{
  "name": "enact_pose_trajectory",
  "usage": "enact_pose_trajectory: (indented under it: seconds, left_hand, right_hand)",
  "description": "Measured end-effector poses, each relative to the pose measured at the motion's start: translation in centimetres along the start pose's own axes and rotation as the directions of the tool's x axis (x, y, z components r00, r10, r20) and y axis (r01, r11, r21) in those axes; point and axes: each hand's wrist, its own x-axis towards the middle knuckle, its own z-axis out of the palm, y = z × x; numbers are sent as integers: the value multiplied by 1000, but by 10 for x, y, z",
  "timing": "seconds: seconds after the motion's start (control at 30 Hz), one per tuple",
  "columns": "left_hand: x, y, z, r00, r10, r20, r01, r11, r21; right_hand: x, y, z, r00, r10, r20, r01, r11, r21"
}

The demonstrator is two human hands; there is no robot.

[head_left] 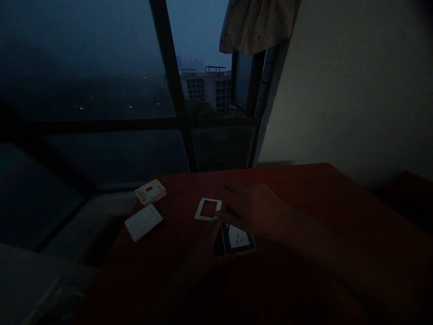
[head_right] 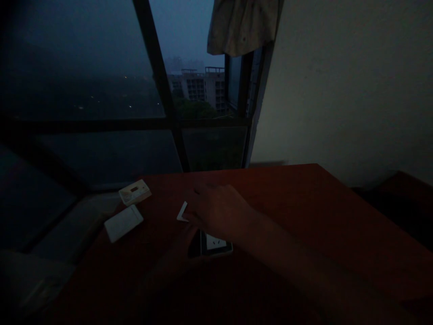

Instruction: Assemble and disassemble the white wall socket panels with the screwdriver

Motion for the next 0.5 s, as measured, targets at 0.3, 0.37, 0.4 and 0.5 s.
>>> enact_pose_trajectory:
  seconds: [0.3, 0.37, 0.4, 0.5]
  left_hand:
    - [-1, -1, 0, 1000, 1, -1, -1, 1000, 14]
    - [0, 1, -1, 1000, 6, 2, -6, 1000, 12]
    - [0, 2, -1, 1000, 1, 5, -1, 1000, 10]
    - [1, 6, -3, 1000, -20, 14, 20, 1000, 10]
  right_hand:
    - [1, 4, -7, 998, -14, 64, 15, 1000, -7]
    - [4, 3, -5, 996, 65, 66, -58, 994, -93]
    - [4, 2, -5, 994, 96, 57, -89, 989, -120]
    - [2, 0, -7, 995, 98, 37, -95, 992, -79]
